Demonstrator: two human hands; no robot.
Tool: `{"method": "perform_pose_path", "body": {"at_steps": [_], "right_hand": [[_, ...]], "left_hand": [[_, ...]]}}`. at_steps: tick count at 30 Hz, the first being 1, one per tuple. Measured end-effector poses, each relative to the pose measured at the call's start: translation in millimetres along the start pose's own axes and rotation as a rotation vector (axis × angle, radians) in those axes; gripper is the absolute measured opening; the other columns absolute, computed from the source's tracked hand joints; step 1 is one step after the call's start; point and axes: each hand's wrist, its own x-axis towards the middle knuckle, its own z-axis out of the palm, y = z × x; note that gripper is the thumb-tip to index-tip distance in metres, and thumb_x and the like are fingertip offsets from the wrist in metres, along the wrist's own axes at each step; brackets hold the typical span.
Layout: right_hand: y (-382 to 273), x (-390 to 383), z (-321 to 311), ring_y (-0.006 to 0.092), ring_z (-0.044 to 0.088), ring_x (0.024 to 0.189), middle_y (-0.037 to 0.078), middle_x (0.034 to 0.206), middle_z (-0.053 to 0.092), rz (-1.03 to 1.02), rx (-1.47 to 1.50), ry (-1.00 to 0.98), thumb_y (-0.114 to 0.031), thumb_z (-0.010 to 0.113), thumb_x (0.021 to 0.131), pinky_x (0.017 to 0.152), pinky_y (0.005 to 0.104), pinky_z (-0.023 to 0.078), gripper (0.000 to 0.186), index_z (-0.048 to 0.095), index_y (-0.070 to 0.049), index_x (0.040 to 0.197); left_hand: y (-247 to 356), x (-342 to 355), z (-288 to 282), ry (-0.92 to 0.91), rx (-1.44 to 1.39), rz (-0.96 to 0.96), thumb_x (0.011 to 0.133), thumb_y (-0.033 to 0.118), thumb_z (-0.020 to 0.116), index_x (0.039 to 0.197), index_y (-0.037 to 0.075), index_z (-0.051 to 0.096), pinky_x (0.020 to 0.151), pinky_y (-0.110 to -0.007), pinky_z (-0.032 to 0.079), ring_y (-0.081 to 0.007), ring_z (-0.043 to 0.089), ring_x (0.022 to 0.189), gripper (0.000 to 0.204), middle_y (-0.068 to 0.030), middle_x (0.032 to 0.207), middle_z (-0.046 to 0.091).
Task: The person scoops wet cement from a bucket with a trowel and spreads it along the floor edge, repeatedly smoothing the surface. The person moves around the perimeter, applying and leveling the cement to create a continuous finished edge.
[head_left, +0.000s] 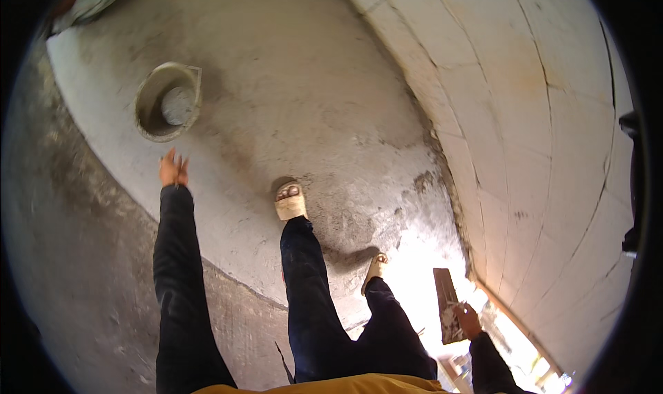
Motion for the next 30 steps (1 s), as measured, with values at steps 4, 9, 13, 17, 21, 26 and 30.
{"method": "perform_pose_path", "body": {"at_steps": [4,9,13,17,21,26,30], "right_hand": [[2,-16,15,0.0150,0.057,0.064,0.006,0.072,0.062,0.000,0.089,0.017,-0.023,0.072,0.089,0.058,0.0317,0.047,0.028,0.060,0.001,0.089],[40,4,36,0.0177,0.056,0.061,0.007,0.064,0.057,-0.361,-0.140,0.124,-0.037,0.074,0.091,0.058,0.0390,0.048,0.041,0.060,0.000,0.086],[51,65,37,0.0230,0.060,0.064,0.015,0.066,0.059,-0.211,0.168,0.274,-0.047,0.072,0.092,0.061,0.0420,0.047,0.048,0.061,-0.001,0.086],[63,123,19,0.0313,0.060,0.068,0.023,0.072,0.060,-0.233,0.122,0.338,-0.053,0.069,0.091,0.066,0.0467,0.047,0.057,0.060,0.002,0.088],[85,173,13,0.0379,0.069,0.088,0.030,0.092,0.069,-0.227,0.209,0.243,-0.060,0.068,0.089,0.080,0.0473,0.051,0.067,0.067,0.006,0.101],[105,262,19,0.0442,0.062,0.123,0.034,0.127,0.065,-0.306,0.256,0.206,-0.056,0.068,0.087,0.102,0.0458,0.049,0.079,0.062,0.009,0.131],[97,362,35,0.0463,0.065,0.116,0.034,0.122,0.066,-0.370,0.149,0.215,-0.057,0.068,0.087,0.099,0.0477,0.051,0.077,0.064,0.006,0.131]], "left_hand": [[-51,-84,-27,-0.394,0.643,0.033,0.106,0.031,0.048,0.157,0.011,0.039,0.119,-0.053,0.033,-0.0331,0.034,0.151,0.056,-0.0100,0.165,0.036],[-158,-307,10,-1.108,1.666,0.597,0.103,0.009,0.048,0.121,0.004,0.068,0.104,-0.042,0.053,-0.0353,0.068,0.116,0.027,-0.0199,0.129,0.068],[-221,-523,15,-1.528,1.723,-0.152,0.096,0.042,0.064,0.143,0.012,0.059,0.096,-0.049,0.054,-0.0384,0.068,0.111,0.056,-0.0200,0.127,0.069],[-263,-673,-5,-2.178,1.936,-0.363,0.100,0.043,0.051,0.139,0.016,0.063,0.095,-0.054,0.054,-0.0379,0.069,0.111,0.050,-0.0173,0.122,0.071],[-265,-757,7,-2.117,1.794,-0.313,0.100,0.036,0.049,0.135,0.009,0.061,0.091,-0.051,0.056,-0.0400,0.070,0.107,0.045,-0.0209,0.120,0.071],[-239,-859,53,-1.966,1.932,-0.240,0.100,0.036,0.051,0.132,0.006,0.059,0.079,-0.050,0.058,-0.0411,0.073,0.091,0.045,-0.0246,0.099,0.073],[-273,-858,100,-2.007,1.912,-0.392,0.100,0.040,0.053,0.140,0.007,0.056,0.077,-0.048,0.059,-0.0393,0.073,0.088,0.051,-0.0219,0.094,0.074]]}}
